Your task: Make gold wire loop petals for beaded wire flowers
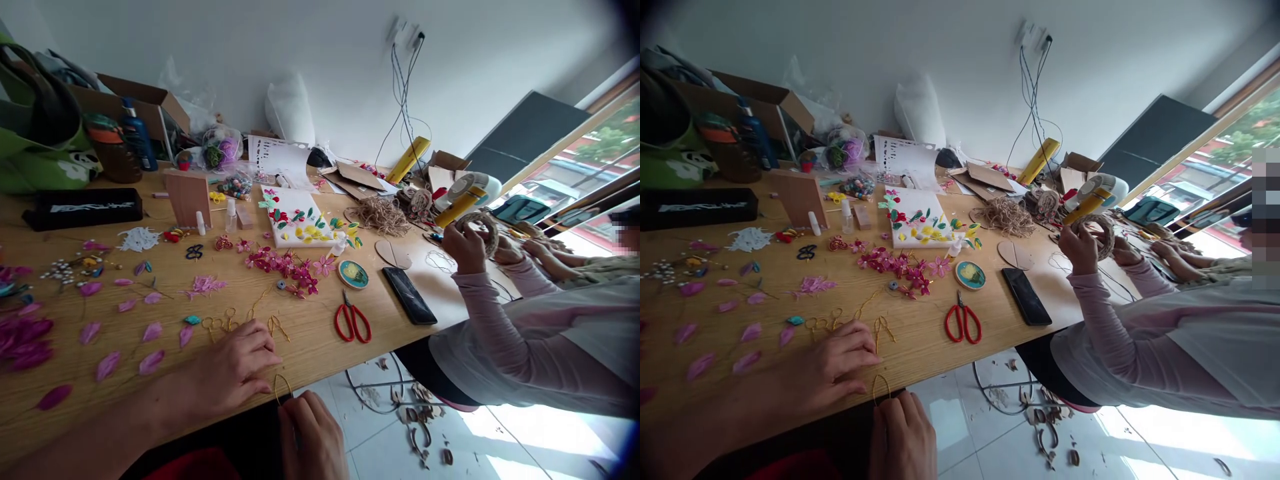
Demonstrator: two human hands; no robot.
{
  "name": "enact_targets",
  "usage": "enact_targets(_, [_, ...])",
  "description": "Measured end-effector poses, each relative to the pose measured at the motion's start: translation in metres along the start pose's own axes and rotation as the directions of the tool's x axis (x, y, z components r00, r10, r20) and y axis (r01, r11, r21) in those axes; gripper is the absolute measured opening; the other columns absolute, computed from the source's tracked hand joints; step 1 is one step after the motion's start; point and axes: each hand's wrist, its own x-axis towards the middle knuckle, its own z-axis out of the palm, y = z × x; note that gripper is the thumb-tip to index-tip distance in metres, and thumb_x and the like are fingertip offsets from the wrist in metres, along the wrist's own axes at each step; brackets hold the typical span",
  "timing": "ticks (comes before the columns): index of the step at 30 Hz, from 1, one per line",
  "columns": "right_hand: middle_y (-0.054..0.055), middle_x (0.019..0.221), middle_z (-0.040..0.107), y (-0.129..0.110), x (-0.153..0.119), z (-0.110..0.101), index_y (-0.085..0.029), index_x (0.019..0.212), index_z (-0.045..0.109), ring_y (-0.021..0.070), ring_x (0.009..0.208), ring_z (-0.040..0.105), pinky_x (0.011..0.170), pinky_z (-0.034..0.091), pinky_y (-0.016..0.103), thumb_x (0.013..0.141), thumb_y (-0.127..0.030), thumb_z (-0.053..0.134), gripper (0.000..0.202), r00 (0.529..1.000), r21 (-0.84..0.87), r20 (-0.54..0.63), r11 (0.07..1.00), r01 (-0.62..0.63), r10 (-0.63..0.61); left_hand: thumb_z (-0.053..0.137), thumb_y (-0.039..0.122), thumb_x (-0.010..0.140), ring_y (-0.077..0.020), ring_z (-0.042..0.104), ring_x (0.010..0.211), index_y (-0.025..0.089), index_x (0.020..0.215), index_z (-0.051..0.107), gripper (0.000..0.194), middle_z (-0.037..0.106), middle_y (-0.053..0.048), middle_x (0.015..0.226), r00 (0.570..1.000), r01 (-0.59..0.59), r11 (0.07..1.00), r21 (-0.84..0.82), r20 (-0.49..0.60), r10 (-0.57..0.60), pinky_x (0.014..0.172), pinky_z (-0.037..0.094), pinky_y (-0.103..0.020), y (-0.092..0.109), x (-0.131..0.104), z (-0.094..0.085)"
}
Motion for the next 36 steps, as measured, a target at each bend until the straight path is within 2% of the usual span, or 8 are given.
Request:
enact_targets(7, [0.001, 0.069, 0.056, 0.001, 0.0, 0.003, -0.022, 0.073, 0.05, 0.0158, 0.063, 0.056, 0.056, 0.036, 0.025, 0.092, -0.014, 0.045, 0.021, 0.999, 0.002, -0.004, 0.999, 0.049, -0.049, 0.074, 0.013, 0.079, -0.0231, 0.047, 0.105, 0.023, 0.111, 0.065, 0.034, 0.058, -0.004, 0.105, 0.999, 0.034, 0.999, -0.01, 0.017, -0.034, 0.094, 0.045, -0.037, 0.002, -0.001, 0.011])
enact_targets(11, [0.0, 0.07, 0.056, 0.0, 0.0, 0.003, -0.022, 0.074, 0.049, 0.0148, 0.063, 0.057, 0.056, 0.035, 0.024, 0.092, -0.014, 0.046, 0.02, 1.0, 0.022, 0.011, 1.0, 0.021, -0.021, 0.076, 0.014, 0.078, -0.025, 0.043, 0.111, 0.025, 0.114, 0.066, 0.039, 0.054, -0.005, 0.111, 0.999, 0.026, 1.0, 0.003, 0.026, -0.026, 0.097, 0.043, -0.039, 0.0, -0.002, 0.014])
enact_targets(17, [0.0, 0.071, 0.058, -0.003, 0.002, 0.001, -0.022, 0.075, 0.051, 0.015, 0.064, 0.058, 0.057, 0.037, 0.024, 0.092, -0.013, 0.046, 0.019, 1.0, 0.042, 0.025, 0.999, -0.004, 0.003, 0.072, 0.019, 0.083, -0.0271, 0.04, 0.115, 0.029, 0.112, 0.068, 0.031, 0.051, -0.006, 0.115, 1.0, -0.009, 1.0, 0.023, 0.03, 0.008, 0.1, 0.041, -0.044, -0.003, -0.002, 0.018])
enact_targets(25, [0.0, 0.072, 0.059, -0.004, 0.001, 0.001, -0.022, 0.075, 0.054, 0.0143, 0.066, 0.059, 0.058, 0.038, 0.022, 0.093, -0.016, 0.046, 0.021, 0.998, 0.106, 0.044, 0.993, -0.043, 0.038, 0.074, 0.017, 0.08, -0.0277, 0.041, 0.117, 0.029, 0.102, 0.071, 0.025, 0.049, -0.005, 0.114, 1.0, -0.024, 1.0, -0.012, -0.003, 0.024, 0.1, 0.041, -0.044, -0.005, 0.0, 0.02])
enact_targets(28, [0.001, 0.072, 0.061, -0.007, -0.002, 0.0, -0.023, 0.083, 0.059, 0.0158, 0.066, 0.06, 0.057, 0.038, 0.024, 0.094, -0.024, 0.049, 0.015, 0.991, 0.167, 0.058, 0.978, -0.125, 0.117, 0.072, 0.019, 0.082, -0.0278, 0.041, 0.118, 0.03, 0.1, 0.072, 0.02, 0.05, -0.005, 0.114, 0.999, -0.039, 0.999, -0.008, -0.01, 0.039, 0.1, 0.041, -0.044, -0.005, 0.0, 0.02])
enact_targets(30, [0.001, 0.072, 0.063, -0.009, -0.004, -0.003, -0.023, 0.091, 0.06, 0.016, 0.065, 0.06, 0.058, 0.04, 0.024, 0.095, -0.032, 0.049, 0.015, 0.972, 0.256, 0.084, 0.938, -0.232, 0.218, 0.072, 0.021, 0.083, -0.0276, 0.041, 0.12, 0.03, 0.1, 0.072, 0.019, 0.05, -0.005, 0.114, 0.999, -0.042, 0.999, -0.011, -0.015, 0.042, 0.1, 0.041, -0.044, -0.005, -0.001, 0.021])
enact_targets(33, [0.001, 0.071, 0.065, -0.008, -0.005, -0.008, -0.022, 0.094, 0.058, 0.0149, 0.06, 0.059, 0.058, 0.042, 0.025, 0.098, -0.045, 0.042, 0.028, 0.91, 0.388, 0.158, 0.823, -0.415, 0.384, 0.073, 0.021, 0.082, -0.0277, 0.04, 0.121, 0.031, 0.1, 0.073, 0.02, 0.05, -0.005, 0.116, 0.999, -0.042, 0.999, -0.011, -0.028, 0.042, 0.101, 0.041, -0.045, -0.005, -0.001, 0.021])
enact_targets(36, [0.002, 0.067, 0.064, -0.003, -0.005, -0.011, -0.02, 0.093, 0.057, 0.0145, 0.057, 0.056, 0.054, 0.04, 0.024, 0.097, -0.06, 0.037, 0.045, 0.837, 0.474, 0.263, 0.692, -0.545, 0.48, 0.073, 0.021, 0.082, -0.0276, 0.038, 0.123, 0.031, 0.098, 0.073, 0.019, 0.049, -0.005, 0.118, 0.999, -0.043, 0.999, -0.006, -0.032, 0.043, 0.103, 0.04, -0.044, -0.004, 0.0, 0.021])
